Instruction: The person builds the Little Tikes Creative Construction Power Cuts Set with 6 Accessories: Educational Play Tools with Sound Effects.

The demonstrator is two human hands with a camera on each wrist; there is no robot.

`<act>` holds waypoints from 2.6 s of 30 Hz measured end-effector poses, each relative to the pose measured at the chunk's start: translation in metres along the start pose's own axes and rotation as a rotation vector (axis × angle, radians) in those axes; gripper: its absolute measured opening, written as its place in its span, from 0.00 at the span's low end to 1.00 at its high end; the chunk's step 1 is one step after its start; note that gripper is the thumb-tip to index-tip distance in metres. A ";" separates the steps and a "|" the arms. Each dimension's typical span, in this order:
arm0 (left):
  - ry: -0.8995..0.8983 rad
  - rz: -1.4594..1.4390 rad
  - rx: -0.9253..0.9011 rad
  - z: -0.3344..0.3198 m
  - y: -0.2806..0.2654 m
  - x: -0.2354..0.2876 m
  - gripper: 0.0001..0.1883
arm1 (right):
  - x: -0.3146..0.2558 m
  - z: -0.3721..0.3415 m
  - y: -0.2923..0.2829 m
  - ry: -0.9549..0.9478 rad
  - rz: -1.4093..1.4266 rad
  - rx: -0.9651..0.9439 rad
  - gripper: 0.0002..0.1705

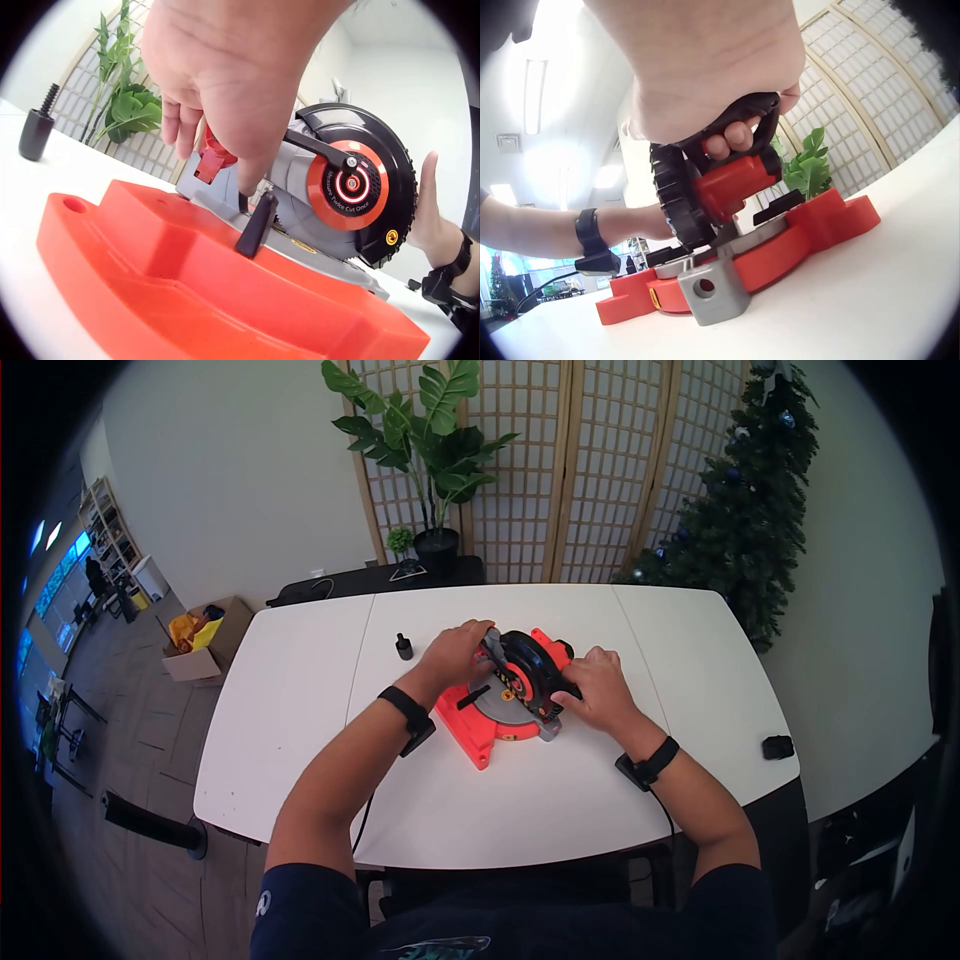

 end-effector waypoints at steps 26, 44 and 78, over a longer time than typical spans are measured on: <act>-0.060 0.213 0.098 0.003 -0.004 0.006 0.40 | -0.022 0.008 -0.023 0.029 0.025 -0.067 0.30; -0.288 0.326 -0.025 -0.015 -0.033 -0.078 0.33 | -0.044 0.039 -0.062 -0.089 0.051 0.091 0.11; -0.388 0.068 -0.420 -0.057 -0.015 -0.103 0.31 | -0.056 0.055 -0.056 0.002 0.258 0.157 0.15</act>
Point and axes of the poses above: each hand's wrist, its own z-axis towards the middle knuckle, its own y-axis out of the palm, x = y × z, the point moved 5 cm from there along z, towards the middle knuckle, and after that the axes turned 10 degrees about z, right-handed, at the moved point
